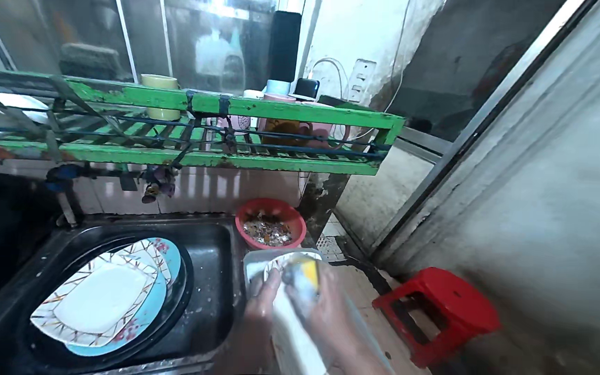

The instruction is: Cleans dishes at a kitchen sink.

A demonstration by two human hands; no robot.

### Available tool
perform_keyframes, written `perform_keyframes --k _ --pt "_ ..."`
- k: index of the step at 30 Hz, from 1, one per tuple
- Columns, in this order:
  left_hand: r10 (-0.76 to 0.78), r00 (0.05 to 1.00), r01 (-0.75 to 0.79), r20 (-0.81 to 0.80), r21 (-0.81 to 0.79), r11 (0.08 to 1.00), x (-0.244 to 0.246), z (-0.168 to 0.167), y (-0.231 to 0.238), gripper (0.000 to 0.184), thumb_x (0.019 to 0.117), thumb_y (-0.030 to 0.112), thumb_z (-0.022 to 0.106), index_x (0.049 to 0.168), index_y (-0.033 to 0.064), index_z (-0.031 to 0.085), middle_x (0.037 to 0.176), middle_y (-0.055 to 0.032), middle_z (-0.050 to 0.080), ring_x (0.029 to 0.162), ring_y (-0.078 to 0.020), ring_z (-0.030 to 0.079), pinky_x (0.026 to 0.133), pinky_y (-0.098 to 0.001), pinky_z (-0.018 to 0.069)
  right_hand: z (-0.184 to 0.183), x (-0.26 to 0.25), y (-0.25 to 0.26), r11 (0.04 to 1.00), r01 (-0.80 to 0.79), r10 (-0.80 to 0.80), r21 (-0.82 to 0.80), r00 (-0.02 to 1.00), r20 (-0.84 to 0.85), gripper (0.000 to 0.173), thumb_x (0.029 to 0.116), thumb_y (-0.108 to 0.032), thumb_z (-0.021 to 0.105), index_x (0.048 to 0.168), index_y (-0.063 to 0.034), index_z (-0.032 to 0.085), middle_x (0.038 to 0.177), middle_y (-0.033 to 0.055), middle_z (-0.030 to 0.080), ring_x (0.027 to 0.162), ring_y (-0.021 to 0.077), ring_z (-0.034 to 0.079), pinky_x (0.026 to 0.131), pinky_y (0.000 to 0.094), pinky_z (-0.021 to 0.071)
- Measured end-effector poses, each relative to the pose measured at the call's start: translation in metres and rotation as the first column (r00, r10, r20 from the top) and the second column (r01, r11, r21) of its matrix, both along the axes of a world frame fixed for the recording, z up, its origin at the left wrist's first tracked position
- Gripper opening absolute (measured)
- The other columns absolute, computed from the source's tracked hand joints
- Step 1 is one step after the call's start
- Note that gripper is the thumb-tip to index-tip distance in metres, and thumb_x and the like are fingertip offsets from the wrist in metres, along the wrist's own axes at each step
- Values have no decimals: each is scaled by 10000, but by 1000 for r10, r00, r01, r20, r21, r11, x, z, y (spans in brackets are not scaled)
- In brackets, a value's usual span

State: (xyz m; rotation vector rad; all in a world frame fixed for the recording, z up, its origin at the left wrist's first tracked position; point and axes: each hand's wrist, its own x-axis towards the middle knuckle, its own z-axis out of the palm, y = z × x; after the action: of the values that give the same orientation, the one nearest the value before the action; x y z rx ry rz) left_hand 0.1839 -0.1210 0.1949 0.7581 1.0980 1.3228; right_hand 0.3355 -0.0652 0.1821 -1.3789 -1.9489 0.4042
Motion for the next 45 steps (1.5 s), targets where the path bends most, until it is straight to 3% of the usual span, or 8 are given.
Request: perform_keyframes --k 9,14,18,25,31,39,42,45 --pt "126 953 -54 276 -254 966 -47 40 42 498 1089 458 401 1291 34 567 1033 -184 703 918 -303 717 771 -485 613 41 4 -70 921 -330 384 -209 858 340 679 798 -225 832 1384 15 586 1371 229 623 1292 383 591 1105 536 462" --pt "-158 987 156 -34 -48 987 -55 38 49 619 1073 566 321 1488 128 459 1391 -129 579 1248 -258 583 982 -485 524 85 64 -63 915 -254 177 -313 951 -255 714 746 -216 811 1337 72 532 1053 112 700 931 146 691 850 354 587" --pt "-292 953 291 -86 -17 957 -55 35 44 441 1100 362 396 1368 37 524 1141 -94 689 1045 -168 679 922 -363 571 44 118 -27 793 -486 20 -367 624 -781 676 602 -302 944 1171 -161 608 886 -51 755 732 63 715 661 265 618" --pt "-404 905 394 -130 -98 914 -12 39 17 288 1016 108 579 1294 33 579 1020 -68 713 913 -143 702 834 -351 597 8 93 8 894 233 -430 -383 688 -585 597 912 -247 704 1400 24 491 1072 155 683 869 189 692 778 388 599" --pt "-412 839 374 -356 -173 911 24 29 6 390 930 -37 582 1312 18 526 1085 -60 644 963 -93 637 850 -298 550 28 15 -41 991 -48 89 126 935 -345 805 732 -305 852 1359 103 554 1366 234 621 1316 251 582 1115 400 477" --pt "-471 881 463 -43 -125 877 -1 25 -14 474 882 -140 528 1321 33 496 1019 -33 671 877 -89 665 784 -295 572 35 57 38 905 151 -380 -398 707 -596 637 826 -55 732 1399 16 464 1062 188 651 840 238 675 717 424 582" --pt "-681 731 681 51 2 732 -19 22 -2 454 881 25 510 1328 104 515 1076 3 687 939 -88 666 814 -307 571 67 21 0 965 66 -163 -255 911 -379 694 767 -141 808 1373 35 520 1102 194 685 978 256 691 874 466 577" --pt "-496 868 496 -2 -35 868 -2 34 -11 270 898 -88 518 1066 109 592 860 50 675 761 -42 641 687 -247 552 68 -8 -25 989 -133 142 58 968 -206 671 693 -344 809 1274 -39 669 1111 101 731 1030 195 698 906 436 581"
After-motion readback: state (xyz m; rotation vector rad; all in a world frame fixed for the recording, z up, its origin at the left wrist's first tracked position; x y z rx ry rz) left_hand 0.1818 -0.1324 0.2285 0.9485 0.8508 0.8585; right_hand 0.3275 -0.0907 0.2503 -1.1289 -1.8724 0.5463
